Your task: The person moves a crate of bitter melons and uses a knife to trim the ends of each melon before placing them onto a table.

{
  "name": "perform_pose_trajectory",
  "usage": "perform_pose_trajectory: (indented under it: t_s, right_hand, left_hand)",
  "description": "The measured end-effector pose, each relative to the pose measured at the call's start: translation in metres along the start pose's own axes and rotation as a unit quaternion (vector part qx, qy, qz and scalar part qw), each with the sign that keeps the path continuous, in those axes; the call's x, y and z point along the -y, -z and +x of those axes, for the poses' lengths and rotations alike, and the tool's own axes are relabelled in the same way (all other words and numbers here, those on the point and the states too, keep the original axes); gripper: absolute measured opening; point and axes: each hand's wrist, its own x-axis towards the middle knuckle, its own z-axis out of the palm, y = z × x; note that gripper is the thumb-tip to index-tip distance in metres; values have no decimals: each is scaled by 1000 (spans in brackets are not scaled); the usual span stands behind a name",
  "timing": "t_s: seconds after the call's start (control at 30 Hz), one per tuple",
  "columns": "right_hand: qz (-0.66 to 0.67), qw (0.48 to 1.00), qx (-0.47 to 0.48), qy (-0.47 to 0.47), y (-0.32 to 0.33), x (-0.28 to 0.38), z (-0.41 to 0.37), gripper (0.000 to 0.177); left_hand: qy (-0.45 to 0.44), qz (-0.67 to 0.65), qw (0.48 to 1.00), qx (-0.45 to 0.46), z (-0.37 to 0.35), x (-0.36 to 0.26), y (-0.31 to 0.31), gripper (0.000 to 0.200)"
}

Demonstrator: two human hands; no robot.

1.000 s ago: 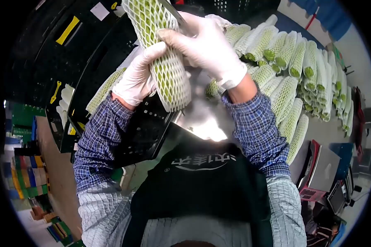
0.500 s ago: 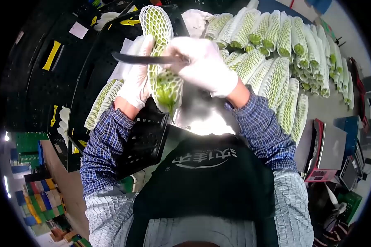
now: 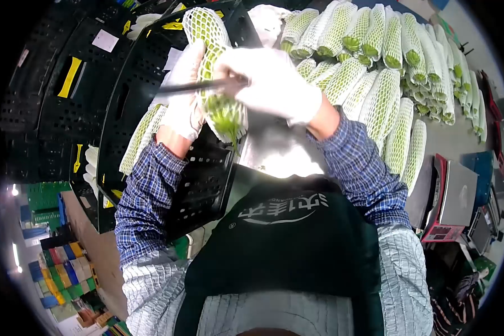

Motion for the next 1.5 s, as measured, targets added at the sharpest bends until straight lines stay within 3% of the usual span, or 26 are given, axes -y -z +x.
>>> perform_pose_trajectory:
  t_s: [0.1,0.17,0.27,0.4,0.43,0.47,0.5,0.6,0.63,0.7,0.77,0.8,0.87,0.97,1.07,1.13,1.2,1.23,1.3,1.33,1.37,1.43,1.5]
  right_hand:
    - [-42,995,0,88,-8,21,-20,18]
    - [-31,995,55,72,-5,33,-33,23]
    - [-2,997,21,76,3,28,-48,29]
    - [108,980,-82,-145,43,15,-53,30]
    - [48,978,-131,-158,50,9,-55,33]
    - [-10,968,-181,-174,57,4,-59,35]
    - [5,966,-205,-156,69,21,-50,35]
    - [-123,954,-243,-124,86,23,-46,30]
    - [-22,961,-252,-114,89,25,-46,30]
    - [56,962,-248,-98,92,34,-44,40]
    - [-10,967,-241,-83,86,45,-37,51]
    - [77,973,-204,-80,85,49,-34,57]
    - [-67,982,-176,-24,83,51,-26,66]
    - [262,942,-177,-114,72,51,-25,47]
    - [410,880,-178,-163,53,35,-35,47]
    - [459,838,-229,-185,39,40,-33,62]
    - [440,830,-285,-192,17,33,-35,72]
    - [384,856,-317,-138,3,23,-37,83]
    - [182,923,-331,-77,-7,23,-50,87]
    - [84,934,-345,-45,-9,22,-51,87]
    - [-16,931,-365,-18,-11,20,-51,86]
    - [-174,911,-371,47,2,21,-42,73]
    - [-288,900,-324,54,4,28,-39,45]
  left_hand:
    - [-16,66,998,6,6,2,8,35]
    - [-24,136,990,36,3,1,5,33]
    - [-2,138,988,71,-21,2,-15,29]
    - [-29,205,968,139,-43,-6,-35,42]
    - [-14,235,957,171,-46,-8,-39,50]
    - [56,236,944,224,-49,-10,-42,60]
    - [60,274,933,225,-53,-12,-49,63]
    - [37,332,911,241,-51,-1,-51,74]
    - [39,344,905,248,-51,1,-50,79]
    - [22,346,899,266,-52,3,-56,90]
    - [43,349,896,270,-54,4,-62,92]
    - [53,351,895,271,-55,3,-63,93]
    - [9,359,886,294,-59,5,-67,88]
    - [-54,425,876,223,-58,14,-59,78]
    - [-131,504,835,180,-57,18,-56,69]
    - [-182,533,812,155,-57,21,-54,65]
    - [-167,493,838,162,-53,25,-46,64]
    - [-175,476,847,158,-52,27,-47,65]
    - [-155,489,849,125,-56,24,-64,68]
    - [-131,511,839,135,-58,18,-72,70]
    - [-126,468,861,153,-60,18,-77,71]
    - [-75,391,901,173,-59,16,-76,70]
    - [-49,207,961,177,-65,23,-80,66]
